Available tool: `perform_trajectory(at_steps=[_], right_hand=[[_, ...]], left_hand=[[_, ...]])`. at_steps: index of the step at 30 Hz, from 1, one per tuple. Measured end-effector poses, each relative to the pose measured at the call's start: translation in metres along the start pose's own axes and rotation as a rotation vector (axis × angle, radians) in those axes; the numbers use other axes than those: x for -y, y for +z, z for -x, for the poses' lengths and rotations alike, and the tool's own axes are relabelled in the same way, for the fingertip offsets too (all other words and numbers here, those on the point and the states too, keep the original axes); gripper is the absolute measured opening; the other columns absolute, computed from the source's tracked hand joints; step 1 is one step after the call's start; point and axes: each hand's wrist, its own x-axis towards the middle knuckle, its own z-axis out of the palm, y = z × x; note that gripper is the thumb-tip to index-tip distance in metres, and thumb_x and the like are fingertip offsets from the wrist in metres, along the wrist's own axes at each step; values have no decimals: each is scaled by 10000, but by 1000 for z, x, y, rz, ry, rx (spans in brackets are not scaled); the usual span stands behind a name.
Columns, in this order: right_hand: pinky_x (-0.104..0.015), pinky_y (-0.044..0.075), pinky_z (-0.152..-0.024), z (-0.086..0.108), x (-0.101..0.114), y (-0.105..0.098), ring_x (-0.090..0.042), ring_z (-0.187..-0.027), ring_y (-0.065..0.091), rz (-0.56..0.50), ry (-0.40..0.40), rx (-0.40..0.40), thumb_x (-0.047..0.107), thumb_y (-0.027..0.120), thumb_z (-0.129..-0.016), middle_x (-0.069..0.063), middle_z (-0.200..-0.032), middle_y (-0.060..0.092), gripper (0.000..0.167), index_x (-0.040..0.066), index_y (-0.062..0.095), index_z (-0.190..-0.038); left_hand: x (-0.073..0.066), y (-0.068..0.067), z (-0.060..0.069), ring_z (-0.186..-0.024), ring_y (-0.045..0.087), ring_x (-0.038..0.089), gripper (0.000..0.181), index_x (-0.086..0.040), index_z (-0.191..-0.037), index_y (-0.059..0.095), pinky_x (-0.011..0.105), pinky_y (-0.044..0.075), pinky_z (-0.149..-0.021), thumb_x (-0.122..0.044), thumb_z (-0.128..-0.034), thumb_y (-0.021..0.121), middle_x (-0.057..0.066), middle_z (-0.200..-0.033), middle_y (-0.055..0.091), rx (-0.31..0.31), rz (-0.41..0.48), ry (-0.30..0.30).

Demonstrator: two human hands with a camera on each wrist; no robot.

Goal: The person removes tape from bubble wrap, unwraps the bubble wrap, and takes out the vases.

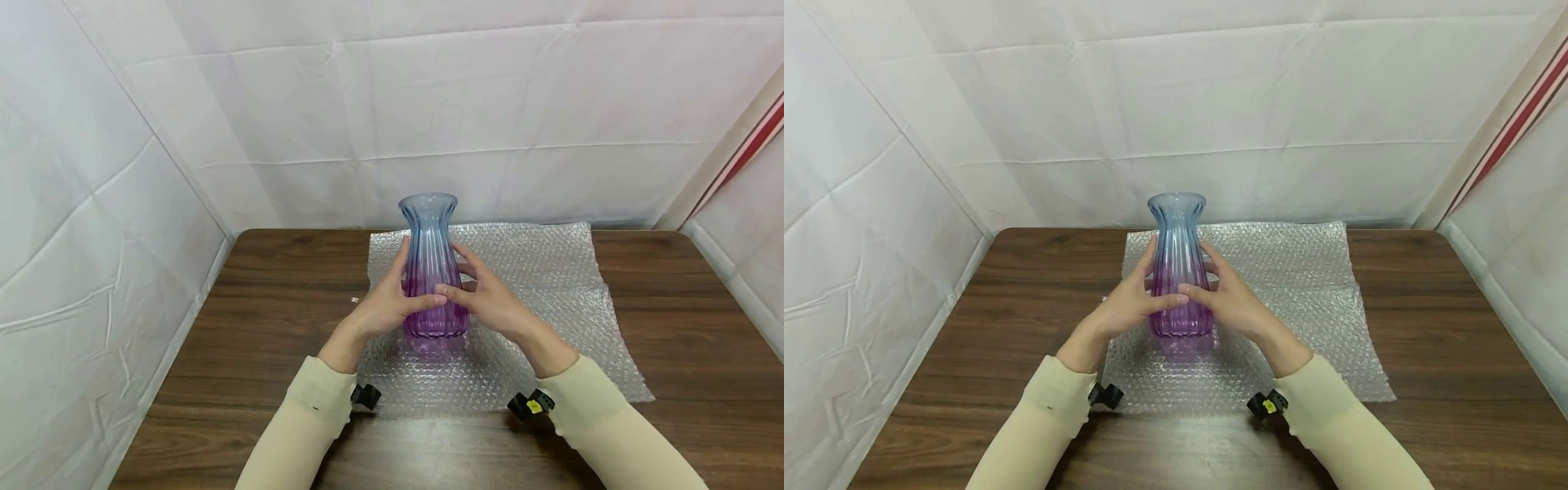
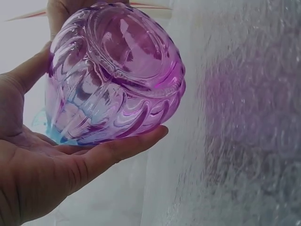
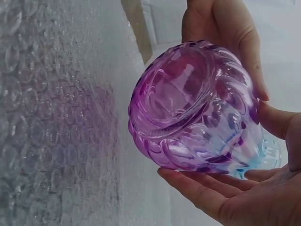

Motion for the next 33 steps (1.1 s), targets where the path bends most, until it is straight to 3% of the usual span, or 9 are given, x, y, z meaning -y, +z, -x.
perform_trajectory(at_steps=[8, 15, 22, 28, 33], right_hand=[[-620, 521, -1034, -3, 2, 2, -531, -1427, 436, 27, 1, -16, 232, 714, -997, -265, -1668, 258, 973, 264, 26, -1684], [-610, 511, -1058, -5, 4, 4, -473, -1454, 425, 89, -11, -57, 262, 786, -940, -212, -1654, 341, 1029, 247, 77, -1685], [-561, 527, -1061, -8, 8, 9, -405, -1412, 498, 127, -65, -113, 295, 875, -849, -142, -1632, 417, 1115, 260, 132, -1679], [-536, 546, -1045, -11, 10, 16, -446, -1385, 523, 136, -141, -149, 194, 892, -830, -181, -1618, 421, 1088, 171, 201, -1669], [-530, 545, -1051, -14, 10, 22, -438, -1384, 530, 114, -178, -159, 164, 885, -834, -162, -1614, 420, 1044, 151, 243, -1657]], left_hand=[[0, -3, 2, -1404, 524, 398, 1261, -345, -1655, -127, 517, 502, -1106, -174, -873, 847, 217, -1674, 289, -25, -36, 3], [0, -6, 3, -1389, 550, 331, 1297, -337, -1664, -91, 489, 447, -1167, -246, -825, 894, 199, -1596, 447, -63, -163, 42], [-2, -8, 7, -1494, 421, 316, 1338, -424, -1640, -103, 514, 359, -1227, -294, -792, 924, 82, -1730, 217, -141, -337, 137], [-3, -8, 9, -1563, 300, 294, 1328, -251, -1669, -107, 482, 299, -1269, -227, -815, 910, 75, -1751, 124, -186, -479, 221], [-3, -6, 12, -1586, 245, 293, 1288, -199, -1672, -94, 488, 294, -1271, -253, -839, 887, 79, -1753, 102, -236, -551, 238]])
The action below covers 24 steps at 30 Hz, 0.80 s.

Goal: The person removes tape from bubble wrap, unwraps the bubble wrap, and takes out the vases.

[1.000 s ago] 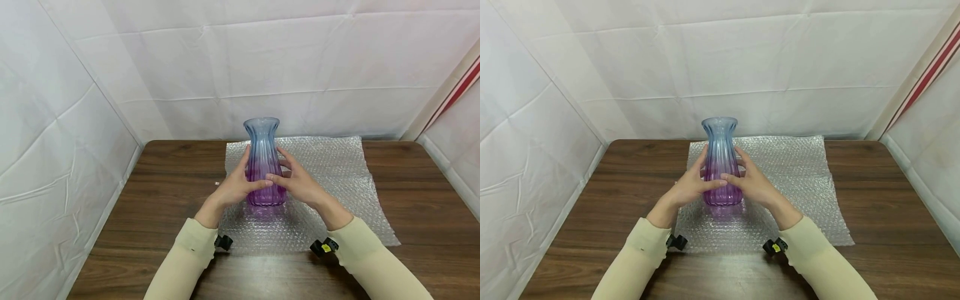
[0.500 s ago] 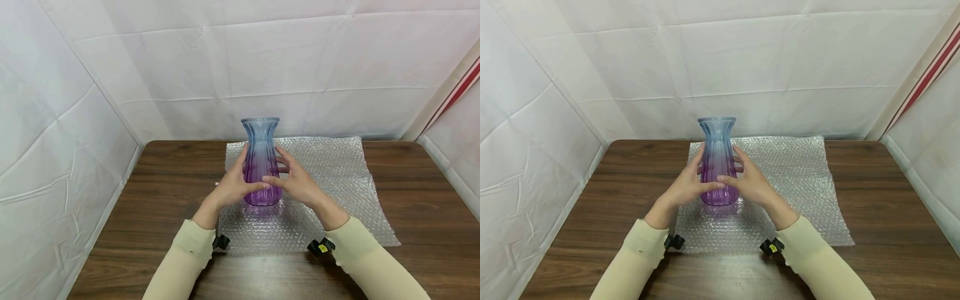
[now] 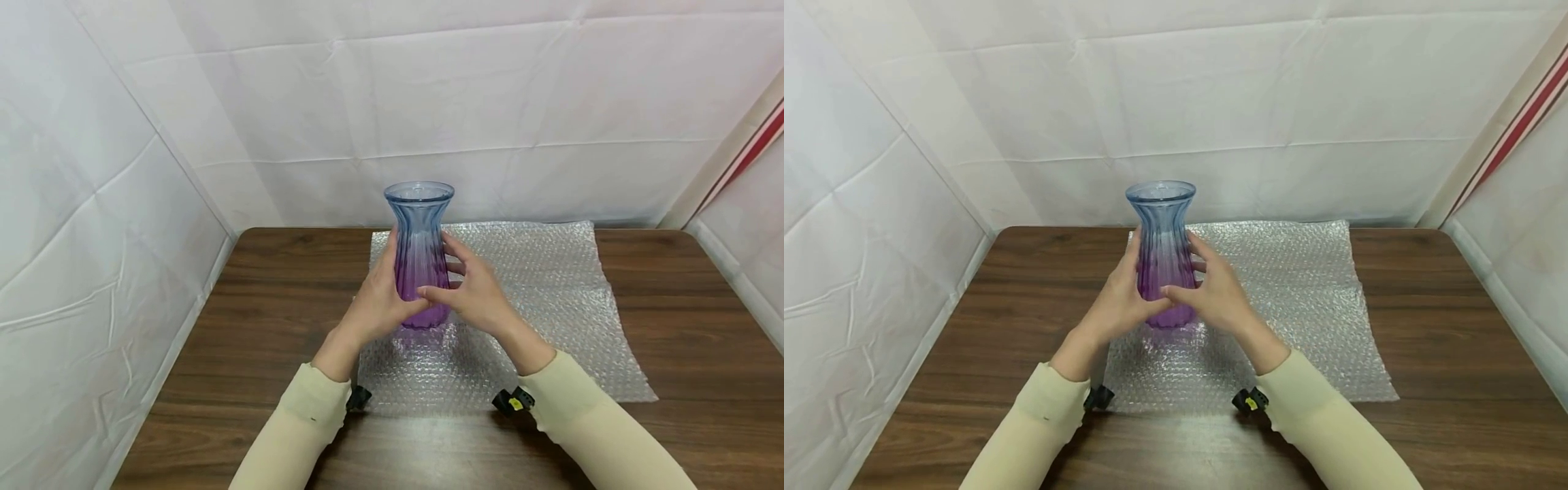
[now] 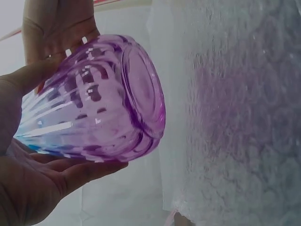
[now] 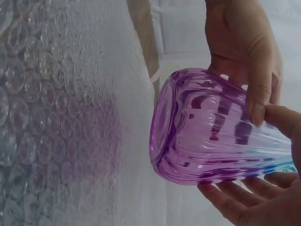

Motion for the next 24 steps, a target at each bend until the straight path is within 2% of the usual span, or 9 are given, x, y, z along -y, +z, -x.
perform_trajectory(at_steps=[7, 11, 15, 18, 24], right_hand=[[-524, 535, -1068, -3, 1, 7, -451, -1378, 535, 3, -22, -23, 172, 893, -826, -190, -1577, 441, 1045, 122, 250, -1648], [-524, 519, -1089, -4, 2, 11, -448, -1397, 516, 19, -39, -24, 186, 881, -844, -188, -1598, 428, 1040, 165, 236, -1660], [-536, 514, -1092, -7, 3, 14, -430, -1406, 512, 55, -68, -28, 206, 869, -861, -174, -1618, 421, 1034, 175, 220, -1666], [-528, 531, -1074, -9, 5, 16, -413, -1387, 534, 80, -93, -35, 220, 864, -867, -153, -1619, 430, 1026, 175, 222, -1666], [-486, 570, -1025, -12, 10, 20, -407, -1336, 577, 110, -110, -60, 275, 835, -900, -153, -1553, 461, 961, 253, 246, -1659]], left_hand=[[1, 1, 1, -1506, 393, 365, 1284, -141, -1678, -24, 524, 399, -1206, -217, -789, 900, 145, -1715, 223, -82, -56, 18], [1, 1, 3, -1476, 436, 367, 1306, -214, -1683, -20, 529, 430, -1180, -203, -766, 910, 142, -1702, 266, -129, -65, -22], [2, -2, 4, -1490, 425, 357, 1316, -277, -1682, -14, 530, 424, -1186, -208, -753, 916, 124, -1706, 271, -167, -65, -58], [3, -5, 4, -1471, 452, 352, 1315, -258, -1684, 12, 522, 436, -1178, -210, -739, 925, 125, -1698, 292, -197, -68, -45], [6, -9, 3, -1414, 510, 331, 1281, -158, -1682, 88, 498, 466, -1154, -238, -733, 945, 142, -1665, 351, -248, -78, -4]])
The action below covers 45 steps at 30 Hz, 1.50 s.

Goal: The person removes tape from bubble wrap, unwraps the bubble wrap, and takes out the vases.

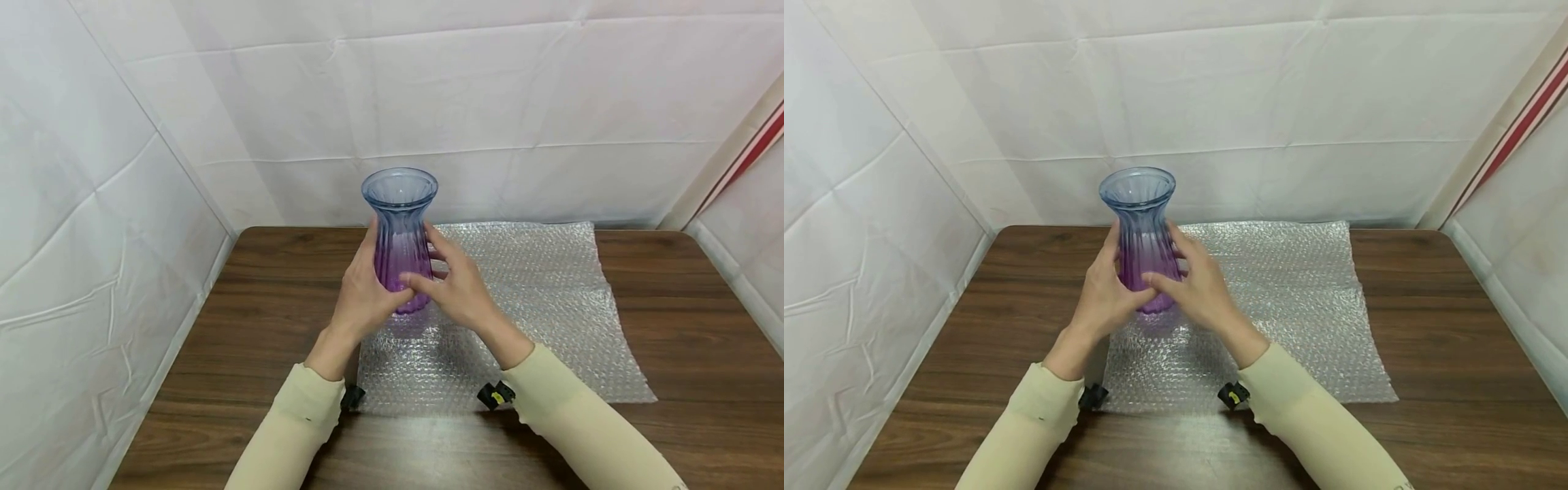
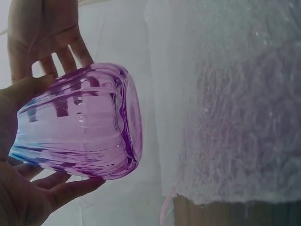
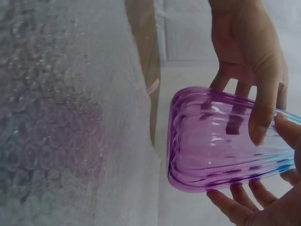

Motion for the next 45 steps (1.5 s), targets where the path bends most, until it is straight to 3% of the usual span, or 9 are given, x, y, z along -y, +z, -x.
perform_trajectory(at_steps=[5, 12, 19, 23, 31, 45], right_hand=[[-440, 602, -969, -4, 5, 4, -422, -1264, 625, 10, 7, -45, 287, 839, -895, -180, -1427, 479, 902, 264, 323, -1634], [-424, 609, -956, -10, 11, 12, -397, -1299, 602, 31, 4, -66, 277, 842, -893, -193, -1418, 500, 889, 245, 343, -1628], [-494, 605, -950, -15, 14, 21, -407, -1257, 642, 135, 19, -58, 333, 807, -921, -194, -1437, 535, 884, 254, 304, -1643], [-492, 606, -932, -16, 17, 24, -378, -1207, 674, 186, 42, -64, 384, 793, -923, -162, -1471, 533, 888, 336, 276, -1644], [-474, 609, -913, -24, 16, 31, -341, -1161, 692, 179, 19, -72, 354, 794, -927, -130, -1486, 551, 883, 350, 273, -1641], [-464, 595, -937, -34, 16, 39, -324, -1185, 676, 150, 8, -66, 293, 793, -928, -103, -1441, 584, 877, 358, 283, -1638]], left_hand=[[2, -1, -1, -1363, 547, 336, 1239, -129, -1669, 147, 493, 487, -1130, -256, -731, 946, 153, -1621, 405, -40, -13, 3], [6, -5, -4, -1335, 563, 358, 1214, -71, -1636, 219, 512, 497, -1118, -236, -695, 969, 177, -1580, 435, -104, -64, 39], [10, -10, -7, -1302, 577, 374, 1213, -62, -1629, 217, 517, 510, -1098, -211, -693, 972, 191, -1548, 444, -103, -81, 14], [12, -13, -9, -1301, 578, 378, 1201, -52, -1624, 219, 519, 505, -1102, -202, -699, 969, 191, -1534, 454, -101, -82, 2], [14, -17, -12, -1316, 574, 406, 1173, -1, -1612, 233, 546, 499, -1103, -189, -710, 959, 221, -1549, 449, -126, -110, -7], [14, -22, -15, -1243, 631, 377, 1107, -106, -1632, 218, 603, 559, -974, -213, -769, 902, 168, -1470, 526, -127, -176, -32]])
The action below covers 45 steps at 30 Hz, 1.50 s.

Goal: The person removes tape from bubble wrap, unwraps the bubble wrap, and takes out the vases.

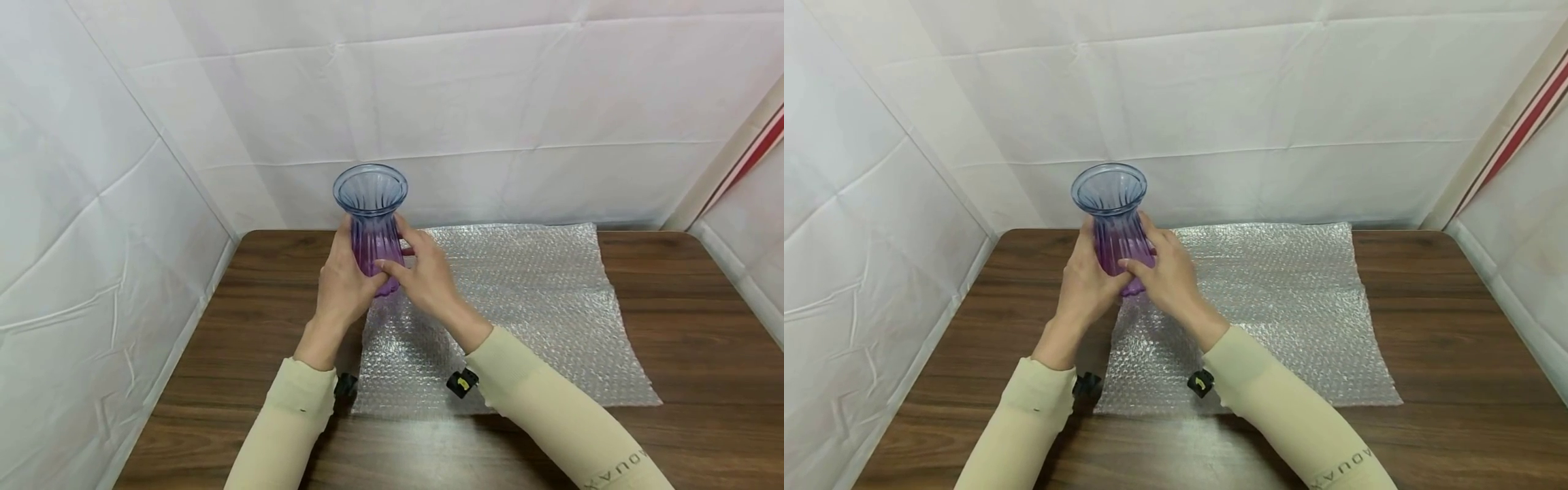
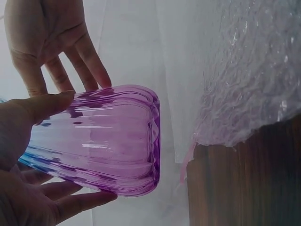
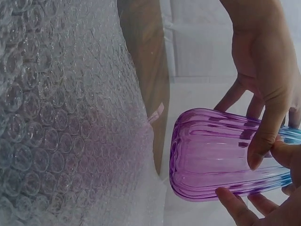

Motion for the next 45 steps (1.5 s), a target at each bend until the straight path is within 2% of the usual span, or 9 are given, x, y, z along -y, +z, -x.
perform_trajectory(at_steps=[7, 12, 19, 23, 30, 39, 45], right_hand=[[-529, 550, -1018, -5, 2, 3, -332, -1244, 639, -2, 12, 13, 286, 787, -931, -113, -1497, 551, 873, 340, 281, -1640], [-518, 546, -1028, -9, 6, 6, -350, -1267, 627, -4, 18, 21, 273, 791, -929, -137, -1521, 524, 870, 325, 292, -1639], [-464, 581, -978, -15, 10, 10, -310, -1253, 623, -43, 9, 40, 234, 797, -924, -114, -1516, 531, 874, 342, 299, -1634], [-465, 583, -973, -18, 12, 12, -318, -1266, 609, -43, 15, 50, 225, 794, -925, -129, -1520, 515, 877, 352, 294, -1635], [-503, 519, -1067, -23, 18, 14, -300, -1308, 570, -4, 42, 69, 276, 786, -933, -131, -1564, 476, 880, 383, 265, -1633], [-486, 517, -1074, -32, 18, 21, -311, -1317, 575, -21, 42, 112, 278, 767, -951, -136, -1620, 419, 871, 344, 247, -1647], [-495, 511, -1088, -40, 16, 24, -334, -1314, 596, -2, 0, 149, 276, 743, -976, -127, -1589, 465, 826, 293, 269, -1652]], left_hand=[[4, -1, -1, -1214, 641, 407, 1095, -94, -1621, 225, 600, 565, -961, -216, -771, 904, 183, -1463, 526, -33, -2, 15], [7, -3, -2, -1213, 638, 419, 1087, -80, -1613, 232, 606, 562, -967, -185, -759, 897, 203, -1467, 521, -65, -5, 24], [10, -6, -3, -1179, 645, 446, 1093, -84, -1613, 228, 630, 556, -937, -197, -756, 896, 191, -1484, 512, -91, -35, -17], [12, -8, -4, -1180, 645, 462, 1087, -74, -1614, 224, 635, 556, -932, -196, -766, 893, 199, -1513, 494, -104, -36, -19], [16, -11, -7, -1219, 623, 479, 1063, -57, -1606, 244, 632, 535, -986, -202, -772, 887, 203, -1539, 479, -113, -27, -48], [24, -15, -11, -1236, 614, 497, 1061, -68, -1603, 254, 623, 523, -1022, -212, -771, 897, 205, -1550, 464, -106, -16, -72], [31, -16, -14, -1275, 589, 503, 1047, -74, -1596, 269, 617, 495, -1067, -230, -776, 902, 219, -1551, 461, -107, -17, -104]])
